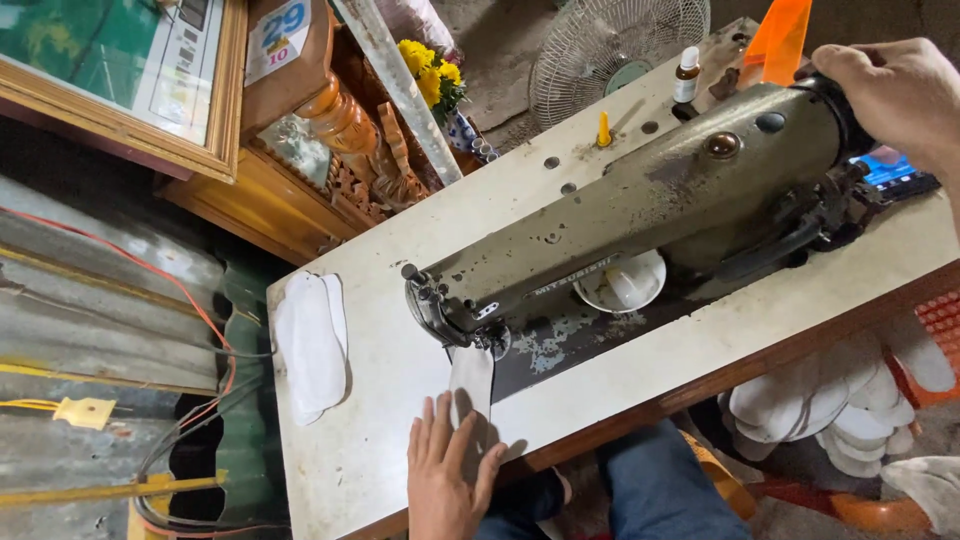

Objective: Stitching the edges of shoe insoles using an industrial sewing machine

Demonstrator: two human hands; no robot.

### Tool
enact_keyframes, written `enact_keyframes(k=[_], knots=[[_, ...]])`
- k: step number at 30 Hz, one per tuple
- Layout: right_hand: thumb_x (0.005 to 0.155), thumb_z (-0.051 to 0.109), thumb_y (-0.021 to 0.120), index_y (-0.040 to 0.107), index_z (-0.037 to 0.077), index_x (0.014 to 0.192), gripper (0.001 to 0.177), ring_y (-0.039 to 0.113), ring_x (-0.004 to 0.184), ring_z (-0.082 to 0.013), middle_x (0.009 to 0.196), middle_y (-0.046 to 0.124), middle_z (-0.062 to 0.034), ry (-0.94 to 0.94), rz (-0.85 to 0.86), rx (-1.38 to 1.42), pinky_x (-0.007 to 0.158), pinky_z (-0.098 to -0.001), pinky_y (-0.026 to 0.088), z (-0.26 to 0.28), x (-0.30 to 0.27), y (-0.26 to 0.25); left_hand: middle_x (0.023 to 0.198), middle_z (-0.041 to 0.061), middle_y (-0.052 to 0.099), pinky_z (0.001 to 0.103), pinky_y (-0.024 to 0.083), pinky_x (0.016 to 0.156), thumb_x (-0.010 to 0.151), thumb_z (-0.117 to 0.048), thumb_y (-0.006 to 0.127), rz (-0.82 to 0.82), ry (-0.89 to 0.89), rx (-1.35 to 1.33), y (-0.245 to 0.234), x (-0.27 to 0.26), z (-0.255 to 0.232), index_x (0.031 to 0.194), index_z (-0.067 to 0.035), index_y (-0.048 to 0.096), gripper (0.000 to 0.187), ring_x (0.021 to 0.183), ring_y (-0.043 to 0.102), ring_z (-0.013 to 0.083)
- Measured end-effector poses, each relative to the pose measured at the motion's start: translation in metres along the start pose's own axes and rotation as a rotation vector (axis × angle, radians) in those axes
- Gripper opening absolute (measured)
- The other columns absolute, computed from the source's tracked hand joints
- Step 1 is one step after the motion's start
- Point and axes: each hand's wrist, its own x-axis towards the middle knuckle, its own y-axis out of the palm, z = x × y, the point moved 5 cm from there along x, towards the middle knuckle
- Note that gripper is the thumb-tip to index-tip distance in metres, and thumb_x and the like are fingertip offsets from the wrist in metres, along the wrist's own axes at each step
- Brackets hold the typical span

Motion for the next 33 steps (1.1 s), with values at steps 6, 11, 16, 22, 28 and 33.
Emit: enact_keyframes(k=[6, 11, 16, 22, 28, 33], knots=[[0.129, 0.024, 0.042, 0.073, 0.005, 0.136, 0.037, 0.062, 0.118, -0.0258, 0.132, 0.070, -0.0131, -0.338, -0.120, 0.132, 0.084, -0.0382, 0.046, 0.022, -0.036, -0.004, 0.154, 0.008, 0.055, 0.051, 0.032, 0.119, 0.096, -0.042, 0.065, -0.009, 0.008, -0.047, 0.012, -0.003, 0.016, 0.129, -0.014, 0.067, 0.043, 0.147, 0.045, 0.0301], [0.118, 0.019, 0.043, 0.065, 0.005, 0.139, 0.034, 0.063, 0.123, -0.0222, 0.136, 0.068, -0.0124, -0.324, -0.075, 0.324, 0.095, -0.0354, 0.053, 0.007, -0.020, -0.003, 0.150, 0.007, 0.058, 0.052, 0.036, 0.116, 0.095, -0.042, 0.068, -0.029, 0.031, -0.047, 0.012, -0.003, 0.017, 0.127, -0.015, 0.068, 0.041, 0.144, 0.048, 0.0304], [0.130, 0.040, 0.045, 0.062, 0.007, 0.105, 0.044, 0.047, 0.079, -0.0257, 0.092, 0.055, -0.0117, -0.030, 0.026, 0.082, 0.062, -0.0444, 0.037, 0.021, -0.027, -0.001, 0.150, 0.007, 0.058, 0.051, 0.037, 0.116, 0.094, -0.040, 0.069, -0.054, 0.062, -0.044, 0.008, -0.001, 0.019, 0.127, -0.014, 0.067, 0.042, 0.143, 0.049, 0.0308], [0.125, 0.027, 0.039, 0.060, -0.001, 0.149, 0.042, 0.060, 0.128, -0.0276, 0.139, 0.064, -0.0159, -0.401, -0.111, 0.365, 0.101, -0.0402, 0.050, 0.017, -0.039, 0.000, 0.157, 0.004, 0.053, 0.051, 0.027, 0.121, 0.094, -0.041, 0.068, -0.002, 0.067, -0.068, -0.004, 0.001, 0.042, 0.137, -0.015, 0.065, 0.050, 0.150, 0.042, 0.0269], [0.110, 0.035, 0.045, 0.073, 0.015, 0.123, 0.037, 0.060, 0.117, -0.0209, 0.127, 0.068, -0.0038, -0.171, -0.167, 0.152, 0.081, -0.0398, 0.044, 0.013, -0.014, -0.008, 0.157, 0.003, 0.054, 0.049, 0.026, 0.123, 0.095, -0.040, 0.067, -0.026, 0.082, -0.083, -0.008, 0.004, 0.043, 0.138, -0.016, 0.065, 0.049, 0.151, 0.041, 0.0253], [0.128, 0.027, 0.038, 0.061, 0.004, 0.143, 0.036, 0.065, 0.124, -0.0245, 0.136, 0.066, -0.0099, -0.341, -0.091, 0.377, 0.098, -0.0380, 0.058, 0.030, -0.046, 0.002, 0.158, 0.004, 0.051, 0.050, 0.024, 0.123, 0.102, -0.036, 0.056, -0.008, 0.089, -0.076, -0.015, 0.007, 0.049, 0.140, -0.017, 0.063, 0.043, 0.153, 0.037, 0.0290]])
